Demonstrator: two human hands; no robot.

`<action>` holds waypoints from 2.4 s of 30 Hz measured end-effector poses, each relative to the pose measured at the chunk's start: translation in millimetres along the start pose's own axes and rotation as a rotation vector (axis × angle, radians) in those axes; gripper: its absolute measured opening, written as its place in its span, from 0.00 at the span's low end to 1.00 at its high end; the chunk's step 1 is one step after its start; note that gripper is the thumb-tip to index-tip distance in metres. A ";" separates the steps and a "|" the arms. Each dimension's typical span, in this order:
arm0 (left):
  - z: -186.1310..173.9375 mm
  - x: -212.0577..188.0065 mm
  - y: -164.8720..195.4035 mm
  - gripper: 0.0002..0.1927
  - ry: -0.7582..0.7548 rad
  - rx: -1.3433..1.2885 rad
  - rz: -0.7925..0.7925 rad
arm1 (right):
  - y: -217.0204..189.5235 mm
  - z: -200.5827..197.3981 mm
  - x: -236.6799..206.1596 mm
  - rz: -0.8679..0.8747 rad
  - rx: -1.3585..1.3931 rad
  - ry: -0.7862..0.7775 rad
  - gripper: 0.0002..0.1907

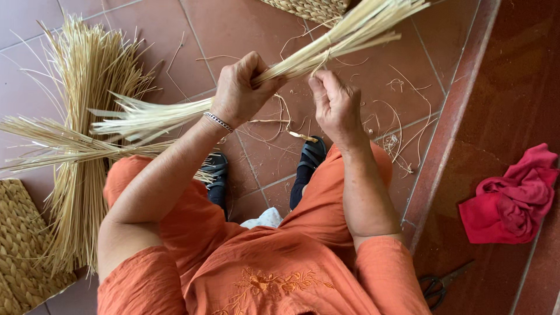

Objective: The person sits on the floor and gathers loose straw stalks into a bundle, aligning the ends by hand. They fold the bundle, wrap a thin strip of the same material around the middle, and twist and tie it to secure the bundle, then continue gathering and aligning more stalks.

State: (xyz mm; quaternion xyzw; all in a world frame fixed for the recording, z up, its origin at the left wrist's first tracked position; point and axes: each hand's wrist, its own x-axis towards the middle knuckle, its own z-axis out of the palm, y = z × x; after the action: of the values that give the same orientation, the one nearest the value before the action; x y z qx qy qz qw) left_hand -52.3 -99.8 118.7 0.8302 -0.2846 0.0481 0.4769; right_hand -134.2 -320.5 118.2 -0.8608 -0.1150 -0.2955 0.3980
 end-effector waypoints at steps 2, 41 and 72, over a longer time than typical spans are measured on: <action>-7.8 0.5 -2.8 0.23 -0.031 0.021 -0.028 | 2.6 1.0 0.0 -0.018 0.105 0.031 0.04; -22.9 -1.4 -32.5 0.15 -0.228 -0.145 -0.241 | 19.1 12.0 -3.7 0.012 -0.219 0.205 0.06; -37.1 -19.8 -54.6 0.15 -0.258 -0.061 -0.203 | 58.9 -40.7 -29.4 0.163 -0.254 0.401 0.07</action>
State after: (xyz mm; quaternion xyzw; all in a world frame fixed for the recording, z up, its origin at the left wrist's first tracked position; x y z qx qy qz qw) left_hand -33.5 -40.0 90.0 0.8391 -0.2597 -0.1161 0.4637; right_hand -149.2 -388.7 84.9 -0.8346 0.0740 -0.4392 0.3242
